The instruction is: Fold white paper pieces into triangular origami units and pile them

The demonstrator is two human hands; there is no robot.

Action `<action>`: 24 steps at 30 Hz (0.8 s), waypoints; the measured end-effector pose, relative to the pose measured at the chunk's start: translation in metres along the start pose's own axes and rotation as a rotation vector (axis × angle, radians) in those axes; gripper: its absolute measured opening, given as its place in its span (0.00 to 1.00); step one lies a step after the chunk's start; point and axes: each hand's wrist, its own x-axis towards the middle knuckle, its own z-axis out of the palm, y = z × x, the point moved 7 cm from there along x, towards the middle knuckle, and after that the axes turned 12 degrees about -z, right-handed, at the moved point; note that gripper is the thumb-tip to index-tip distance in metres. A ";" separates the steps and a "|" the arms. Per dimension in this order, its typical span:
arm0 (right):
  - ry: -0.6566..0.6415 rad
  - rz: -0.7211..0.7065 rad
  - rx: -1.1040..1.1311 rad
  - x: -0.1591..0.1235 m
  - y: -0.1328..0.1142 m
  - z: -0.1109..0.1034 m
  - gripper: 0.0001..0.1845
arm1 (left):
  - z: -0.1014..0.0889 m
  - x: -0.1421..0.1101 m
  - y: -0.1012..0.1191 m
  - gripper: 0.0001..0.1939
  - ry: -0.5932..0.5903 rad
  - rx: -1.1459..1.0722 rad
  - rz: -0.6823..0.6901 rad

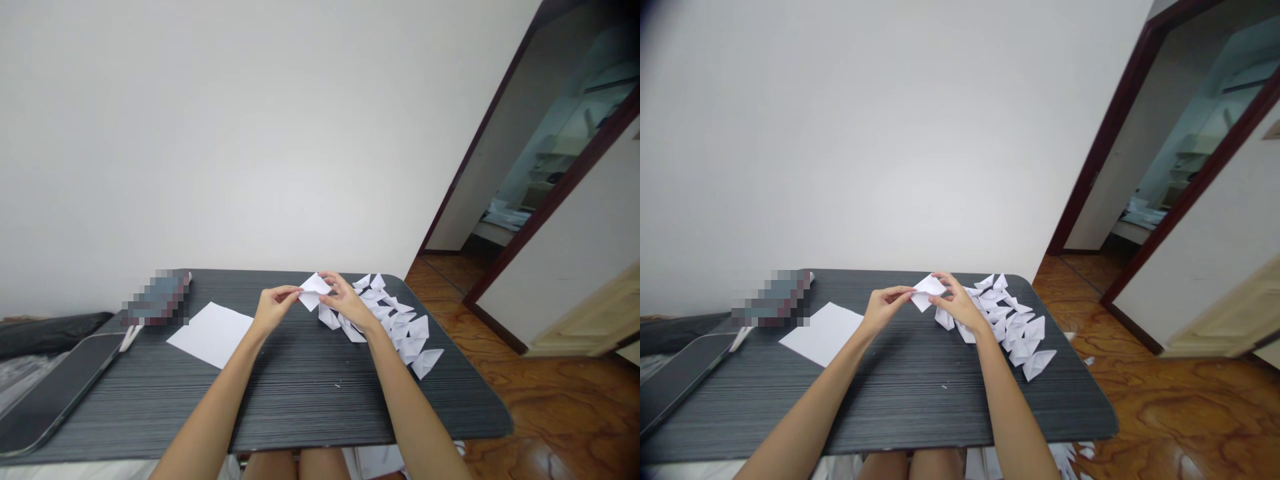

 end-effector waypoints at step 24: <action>0.193 0.038 0.165 -0.001 0.021 0.002 0.13 | 0.011 -0.005 -0.009 0.17 0.014 -0.023 -0.078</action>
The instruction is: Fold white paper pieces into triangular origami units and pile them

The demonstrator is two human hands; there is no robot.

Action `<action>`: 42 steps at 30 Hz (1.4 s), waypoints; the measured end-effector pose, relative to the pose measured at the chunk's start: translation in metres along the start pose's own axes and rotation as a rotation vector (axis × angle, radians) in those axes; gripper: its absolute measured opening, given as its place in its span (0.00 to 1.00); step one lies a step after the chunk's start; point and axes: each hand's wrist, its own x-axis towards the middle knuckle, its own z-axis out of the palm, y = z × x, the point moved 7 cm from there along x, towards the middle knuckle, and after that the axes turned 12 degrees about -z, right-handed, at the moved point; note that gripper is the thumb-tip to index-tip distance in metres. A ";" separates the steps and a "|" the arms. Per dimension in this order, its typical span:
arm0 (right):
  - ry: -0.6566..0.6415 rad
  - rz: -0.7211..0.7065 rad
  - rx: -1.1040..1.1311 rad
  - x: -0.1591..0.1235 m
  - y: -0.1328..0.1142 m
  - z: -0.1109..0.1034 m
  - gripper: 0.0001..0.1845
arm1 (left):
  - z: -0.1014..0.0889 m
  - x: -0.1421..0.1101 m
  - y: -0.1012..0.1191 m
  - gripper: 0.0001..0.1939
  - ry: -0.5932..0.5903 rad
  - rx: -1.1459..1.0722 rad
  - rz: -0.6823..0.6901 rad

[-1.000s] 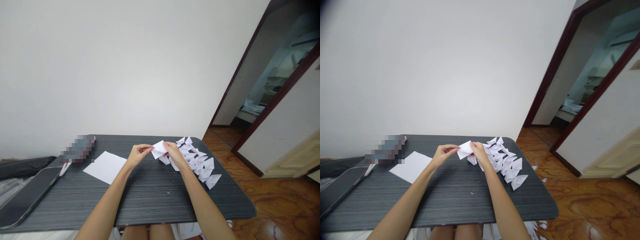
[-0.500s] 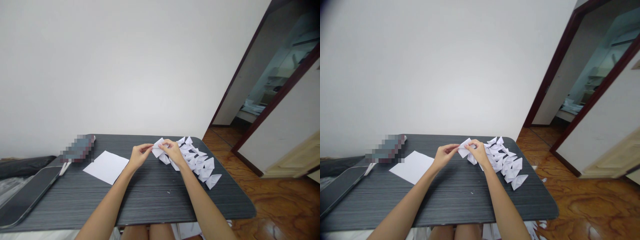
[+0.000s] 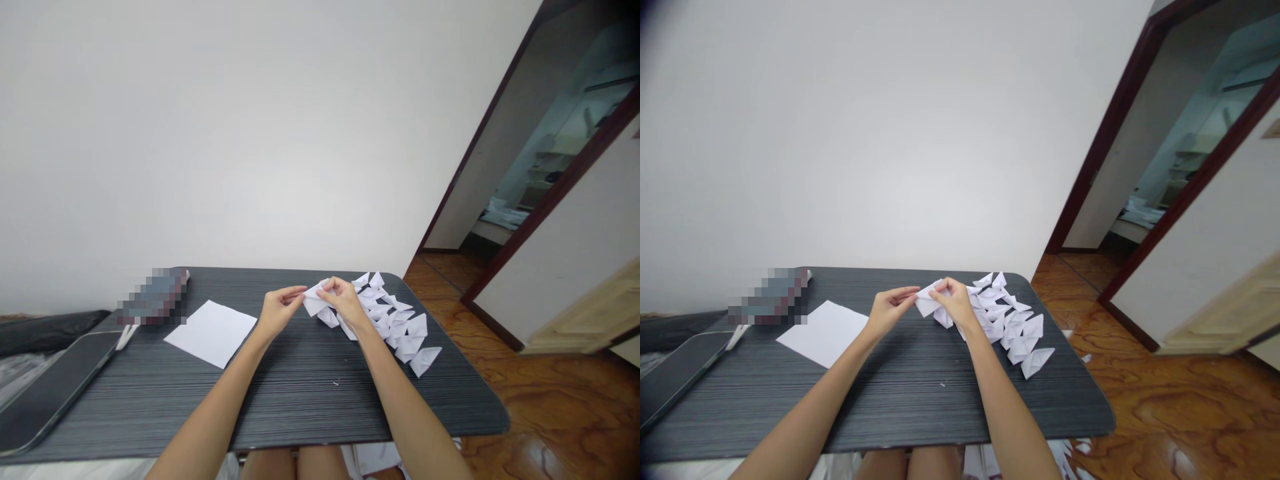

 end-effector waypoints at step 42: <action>-0.125 0.307 0.397 -0.004 0.011 0.001 0.06 | 0.002 -0.015 0.037 0.15 -0.111 0.374 0.448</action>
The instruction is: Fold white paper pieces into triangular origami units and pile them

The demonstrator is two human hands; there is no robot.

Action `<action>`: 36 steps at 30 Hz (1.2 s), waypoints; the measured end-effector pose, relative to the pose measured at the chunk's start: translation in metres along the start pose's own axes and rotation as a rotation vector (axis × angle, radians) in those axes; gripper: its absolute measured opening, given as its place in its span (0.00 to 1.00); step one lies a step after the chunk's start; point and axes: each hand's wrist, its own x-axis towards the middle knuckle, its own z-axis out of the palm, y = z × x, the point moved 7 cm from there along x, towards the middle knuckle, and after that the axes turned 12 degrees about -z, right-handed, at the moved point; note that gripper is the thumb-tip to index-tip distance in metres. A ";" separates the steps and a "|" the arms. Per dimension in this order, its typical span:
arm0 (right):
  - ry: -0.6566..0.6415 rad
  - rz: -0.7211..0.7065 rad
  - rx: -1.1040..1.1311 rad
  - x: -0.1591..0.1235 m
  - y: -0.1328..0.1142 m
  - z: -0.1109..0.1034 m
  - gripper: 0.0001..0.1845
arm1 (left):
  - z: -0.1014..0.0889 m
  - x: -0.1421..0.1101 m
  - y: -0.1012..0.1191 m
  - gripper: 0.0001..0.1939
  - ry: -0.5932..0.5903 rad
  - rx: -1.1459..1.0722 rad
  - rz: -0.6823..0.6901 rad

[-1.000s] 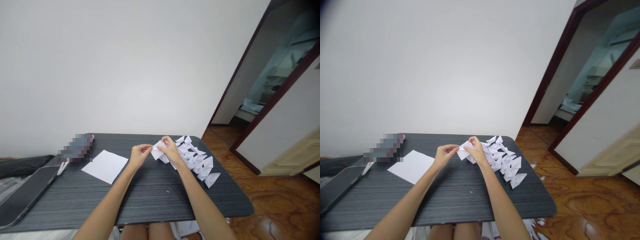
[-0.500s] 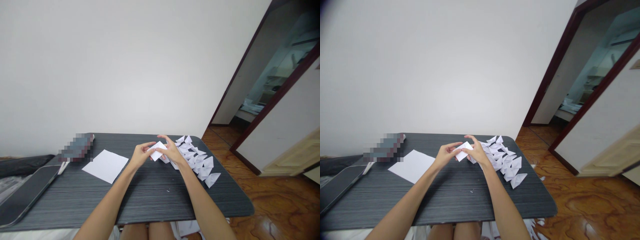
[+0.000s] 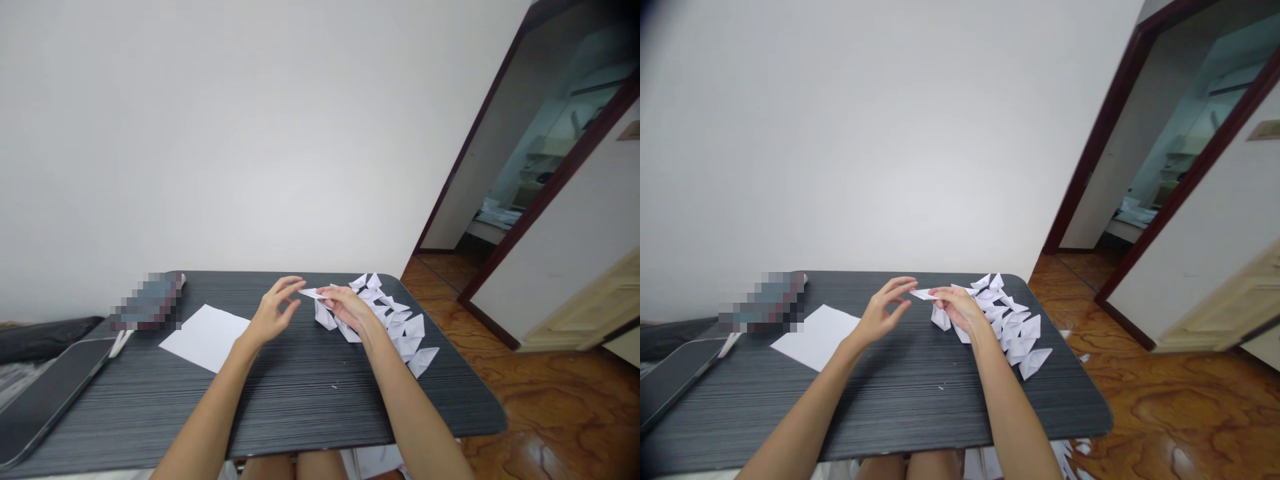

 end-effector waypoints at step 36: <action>-0.146 -0.092 -0.379 -0.011 -0.015 0.026 0.07 | 0.019 -0.003 -0.028 0.14 -0.245 -0.637 -0.592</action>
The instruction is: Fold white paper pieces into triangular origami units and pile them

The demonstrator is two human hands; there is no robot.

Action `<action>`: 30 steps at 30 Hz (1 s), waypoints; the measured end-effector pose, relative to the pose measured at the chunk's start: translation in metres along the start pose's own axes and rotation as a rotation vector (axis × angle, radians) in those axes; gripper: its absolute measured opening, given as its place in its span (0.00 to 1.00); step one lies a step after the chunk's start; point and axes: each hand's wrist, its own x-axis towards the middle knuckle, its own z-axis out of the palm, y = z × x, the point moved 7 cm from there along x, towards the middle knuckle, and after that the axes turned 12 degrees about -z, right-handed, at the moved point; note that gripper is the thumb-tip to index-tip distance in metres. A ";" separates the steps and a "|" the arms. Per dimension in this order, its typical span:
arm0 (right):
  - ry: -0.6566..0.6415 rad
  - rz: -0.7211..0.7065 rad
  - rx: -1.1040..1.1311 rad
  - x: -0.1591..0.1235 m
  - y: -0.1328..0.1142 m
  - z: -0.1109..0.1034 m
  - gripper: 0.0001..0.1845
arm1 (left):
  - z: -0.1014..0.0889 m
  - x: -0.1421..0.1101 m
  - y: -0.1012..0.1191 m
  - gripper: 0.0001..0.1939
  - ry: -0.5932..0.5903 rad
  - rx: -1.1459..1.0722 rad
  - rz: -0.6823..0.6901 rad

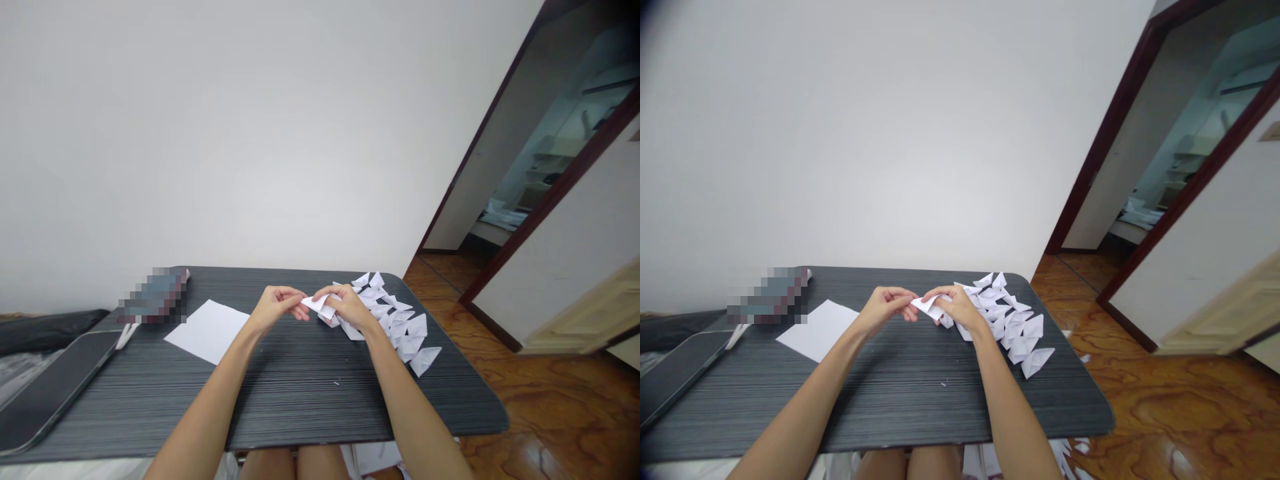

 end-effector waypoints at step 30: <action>0.050 -0.202 -0.434 0.006 -0.008 -0.005 0.07 | 0.011 -0.009 0.011 0.12 0.227 0.717 0.363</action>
